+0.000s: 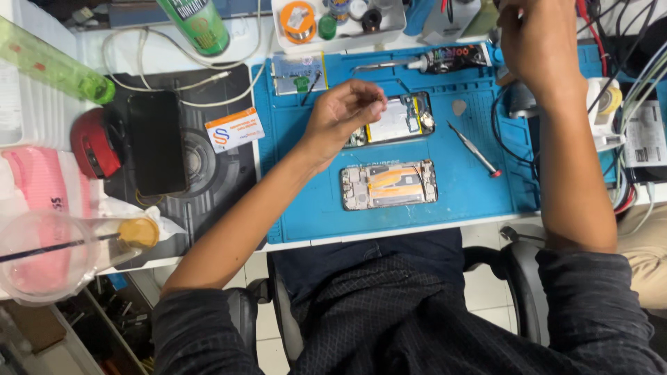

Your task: The person disassembles a smartphone, removes the battery, and uses a metal tool to scrape adhesive residue from the internal frame. They handle the battery and internal components with both hands and a small metal scraper.

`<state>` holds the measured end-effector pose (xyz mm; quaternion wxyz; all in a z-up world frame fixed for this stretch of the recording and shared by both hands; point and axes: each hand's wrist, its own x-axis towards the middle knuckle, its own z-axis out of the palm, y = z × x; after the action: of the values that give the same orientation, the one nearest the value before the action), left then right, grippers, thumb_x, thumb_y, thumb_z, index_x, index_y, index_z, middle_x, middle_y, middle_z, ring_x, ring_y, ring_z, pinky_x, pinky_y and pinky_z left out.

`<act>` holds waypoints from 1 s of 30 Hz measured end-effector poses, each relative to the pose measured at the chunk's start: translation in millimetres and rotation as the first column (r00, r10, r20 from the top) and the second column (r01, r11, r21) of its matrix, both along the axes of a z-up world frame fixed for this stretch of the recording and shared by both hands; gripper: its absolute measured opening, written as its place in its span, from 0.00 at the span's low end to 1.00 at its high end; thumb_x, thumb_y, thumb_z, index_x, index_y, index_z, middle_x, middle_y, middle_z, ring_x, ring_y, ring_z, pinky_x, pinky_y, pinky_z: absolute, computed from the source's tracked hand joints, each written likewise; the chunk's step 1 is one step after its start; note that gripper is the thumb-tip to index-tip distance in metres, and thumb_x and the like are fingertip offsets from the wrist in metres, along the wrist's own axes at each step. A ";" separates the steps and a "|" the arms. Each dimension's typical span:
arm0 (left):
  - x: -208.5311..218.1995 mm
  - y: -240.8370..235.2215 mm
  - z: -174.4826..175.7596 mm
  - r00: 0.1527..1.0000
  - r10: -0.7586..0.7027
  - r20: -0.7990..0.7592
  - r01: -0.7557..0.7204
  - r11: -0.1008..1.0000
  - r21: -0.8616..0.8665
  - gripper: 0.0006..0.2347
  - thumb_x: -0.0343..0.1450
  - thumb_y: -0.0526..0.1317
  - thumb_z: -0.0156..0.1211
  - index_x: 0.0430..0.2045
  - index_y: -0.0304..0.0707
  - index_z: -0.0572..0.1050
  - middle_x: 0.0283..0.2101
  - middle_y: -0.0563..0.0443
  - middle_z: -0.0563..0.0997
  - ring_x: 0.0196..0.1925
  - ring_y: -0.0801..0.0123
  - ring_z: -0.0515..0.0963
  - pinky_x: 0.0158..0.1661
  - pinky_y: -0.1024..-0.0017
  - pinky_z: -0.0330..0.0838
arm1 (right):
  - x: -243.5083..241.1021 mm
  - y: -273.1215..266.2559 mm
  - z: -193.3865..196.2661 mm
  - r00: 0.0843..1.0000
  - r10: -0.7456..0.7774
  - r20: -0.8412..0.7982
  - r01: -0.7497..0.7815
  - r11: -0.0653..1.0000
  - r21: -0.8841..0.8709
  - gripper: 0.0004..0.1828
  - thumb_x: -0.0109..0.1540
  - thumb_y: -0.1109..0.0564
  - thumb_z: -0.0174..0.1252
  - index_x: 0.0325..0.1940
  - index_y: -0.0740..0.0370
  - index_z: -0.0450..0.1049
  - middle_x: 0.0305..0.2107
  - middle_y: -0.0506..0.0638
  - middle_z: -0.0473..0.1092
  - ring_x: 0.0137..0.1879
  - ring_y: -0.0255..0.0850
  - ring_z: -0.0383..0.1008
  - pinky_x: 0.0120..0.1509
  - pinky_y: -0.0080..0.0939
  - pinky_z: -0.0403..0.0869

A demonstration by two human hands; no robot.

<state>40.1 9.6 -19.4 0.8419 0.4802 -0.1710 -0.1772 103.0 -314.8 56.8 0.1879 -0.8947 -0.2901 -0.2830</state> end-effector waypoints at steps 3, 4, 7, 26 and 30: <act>-0.9 6.2 -1.7 0.999 0.006 -0.032 -0.006 1.000 -0.006 0.10 0.74 0.36 0.67 0.46 0.34 0.76 0.47 0.50 0.81 0.50 0.72 0.79 0.55 0.72 0.76 | 8.2 -7.4 -12.1 1.000 -0.018 0.024 0.019 1.000 -0.022 0.09 0.60 0.76 0.55 0.40 0.68 0.71 0.39 0.61 0.72 0.48 0.59 0.72 0.53 0.54 0.69; -0.2 6.7 -1.8 1.000 -0.002 -0.026 0.001 1.000 -0.023 0.10 0.74 0.36 0.67 0.46 0.34 0.76 0.47 0.49 0.81 0.50 0.72 0.79 0.55 0.72 0.76 | 8.5 -8.2 -14.5 0.999 -0.031 0.021 0.031 0.999 -0.020 0.10 0.59 0.76 0.54 0.40 0.68 0.71 0.39 0.61 0.72 0.49 0.59 0.71 0.54 0.54 0.69; -0.6 6.8 -2.2 1.000 -0.022 -0.022 0.021 0.998 -0.059 0.09 0.74 0.36 0.66 0.46 0.35 0.76 0.47 0.49 0.81 0.51 0.72 0.78 0.55 0.71 0.76 | 5.0 -8.8 -17.5 0.995 -0.090 0.038 0.091 0.996 -0.016 0.09 0.59 0.73 0.57 0.42 0.69 0.71 0.39 0.62 0.72 0.50 0.60 0.70 0.55 0.54 0.68; -5.6 6.2 -3.6 0.999 -0.044 -0.032 0.041 0.996 -0.081 0.09 0.73 0.36 0.69 0.43 0.37 0.76 0.46 0.51 0.80 0.52 0.71 0.78 0.56 0.70 0.75 | -5.5 13.1 4.4 0.975 -0.144 -0.171 0.150 0.989 0.019 0.06 0.67 0.70 0.57 0.48 0.70 0.74 0.35 0.62 0.72 0.43 0.58 0.75 0.49 0.53 0.71; -4.7 6.3 -3.8 0.999 -0.038 -0.029 0.035 0.996 -0.081 0.09 0.73 0.36 0.69 0.43 0.36 0.76 0.46 0.51 0.80 0.53 0.71 0.78 0.57 0.69 0.75 | -10.8 12.2 7.8 0.992 -0.129 -0.017 0.129 0.992 -0.016 0.07 0.65 0.72 0.58 0.47 0.72 0.75 0.33 0.61 0.73 0.41 0.57 0.73 0.49 0.52 0.71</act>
<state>35.4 15.9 -23.2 0.8597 0.4398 -0.1741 -0.1927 92.3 -302.6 64.7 0.1654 -0.9153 -0.2322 -0.2844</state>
